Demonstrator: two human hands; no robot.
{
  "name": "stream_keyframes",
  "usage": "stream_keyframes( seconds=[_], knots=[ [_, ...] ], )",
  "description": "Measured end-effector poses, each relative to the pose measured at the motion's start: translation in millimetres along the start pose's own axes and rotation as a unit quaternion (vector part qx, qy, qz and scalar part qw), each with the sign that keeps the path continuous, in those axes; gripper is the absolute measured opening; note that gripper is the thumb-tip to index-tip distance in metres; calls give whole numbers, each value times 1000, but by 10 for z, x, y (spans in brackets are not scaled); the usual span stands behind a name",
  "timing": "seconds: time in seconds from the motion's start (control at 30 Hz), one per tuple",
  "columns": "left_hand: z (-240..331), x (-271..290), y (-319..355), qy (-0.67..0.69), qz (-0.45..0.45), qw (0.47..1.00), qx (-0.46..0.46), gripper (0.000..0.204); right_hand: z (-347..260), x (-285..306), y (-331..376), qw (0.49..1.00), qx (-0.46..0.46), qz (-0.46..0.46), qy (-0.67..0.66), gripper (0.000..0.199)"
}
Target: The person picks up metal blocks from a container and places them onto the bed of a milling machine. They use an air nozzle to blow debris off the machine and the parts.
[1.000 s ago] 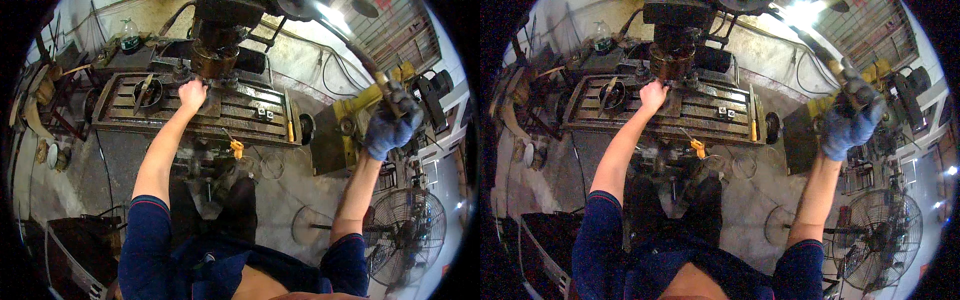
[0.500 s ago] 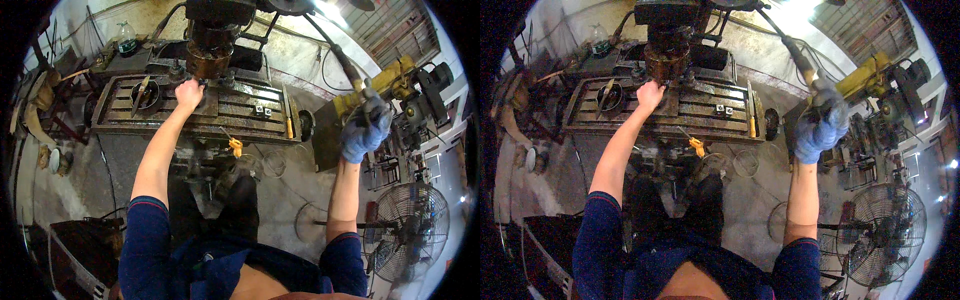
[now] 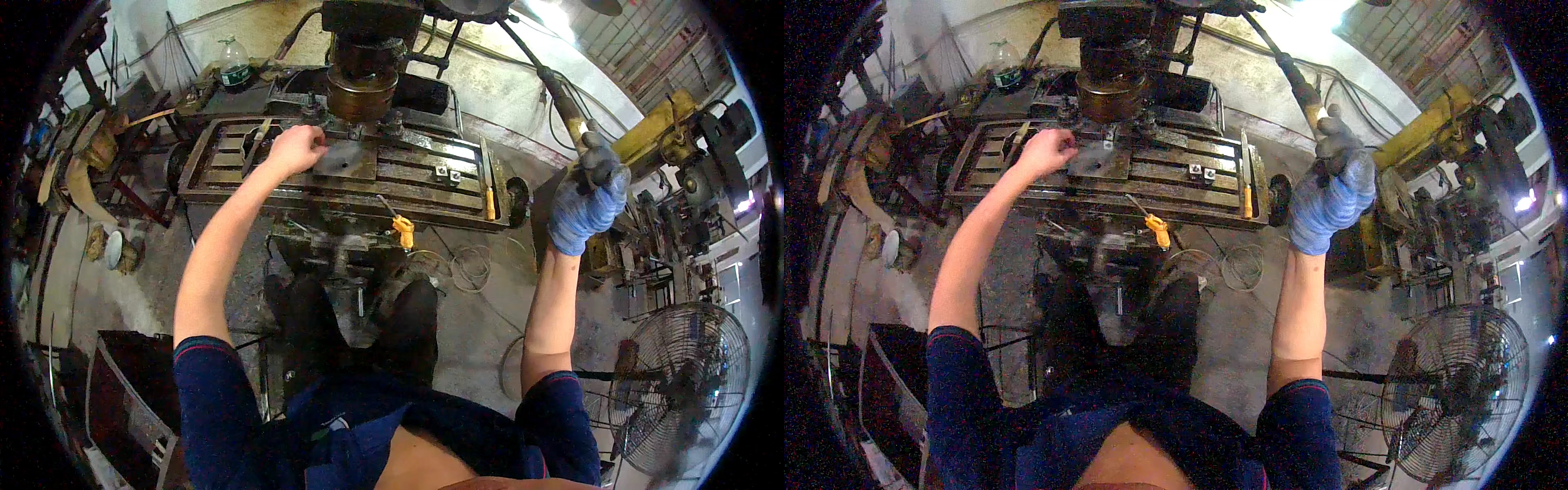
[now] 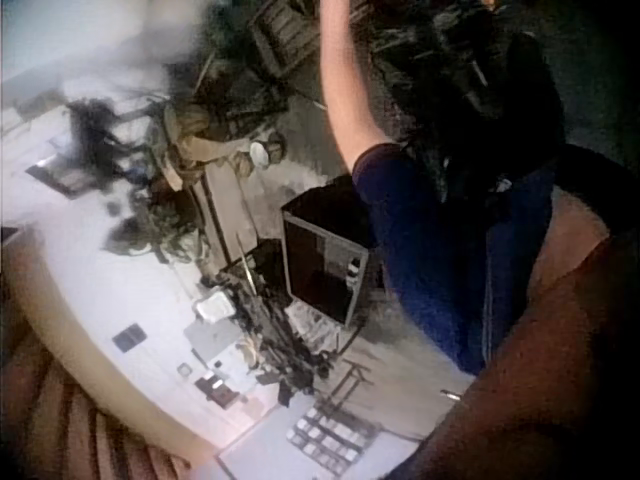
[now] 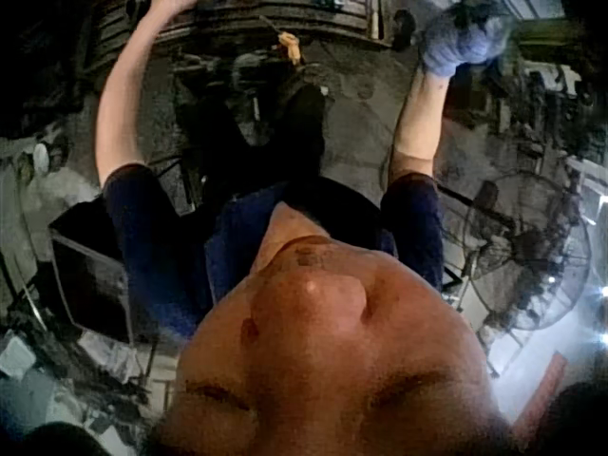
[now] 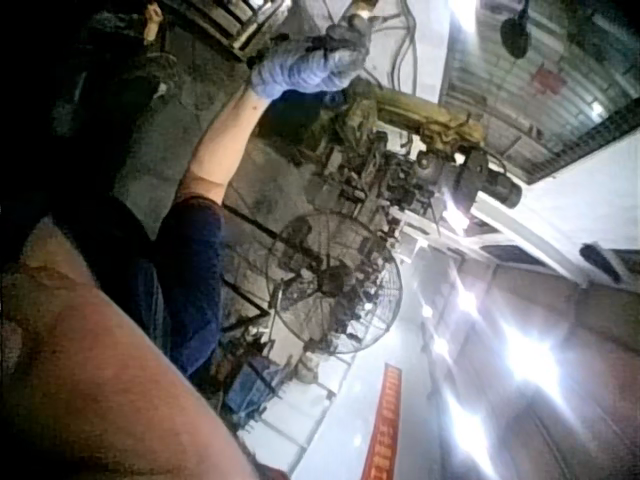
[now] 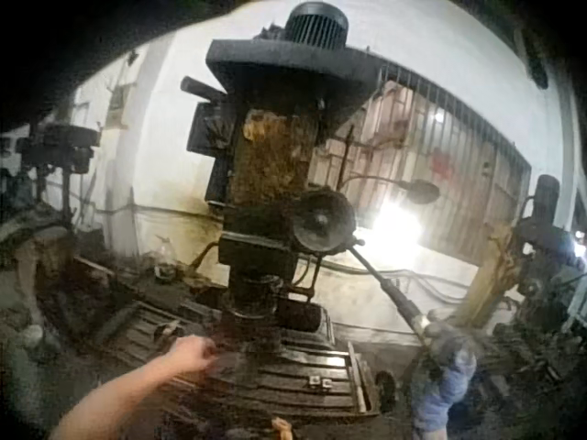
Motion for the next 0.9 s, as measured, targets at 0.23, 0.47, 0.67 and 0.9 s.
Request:
stream_keyframes(
  seconds=[0.23, 0.47, 0.67, 0.9],
  knots=[
    [-99, 838, 1100, -56, -58, 996, -38, 23, 61, 32, 126, 997, -27, 69, 7, 39],
    [-366, 1715, 2622, 32, 4, 993, 117, 21, 114, 41, 241, 999, -7, 47, -6, 37],
    [-1326, 1839, 4564, 154, 239, 914, 288, 27, 158, -6, 317, 999, 13, 50, 1, 36],
    [-1451, 1465, 5853, 126, 134, 875, 449, 28, 237, 63, 412, 999, 46, 1, -6, 38]
  ],
)
Point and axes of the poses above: each hand's wrist, its own y-axis away from the middle knuckle, its own x-axis out of the back of the hand, z = x × y, the point moved 4 cm from there along -y, towards the middle knuckle, and after that the axes turned 10 degrees about -z, right-handed, at the moved point
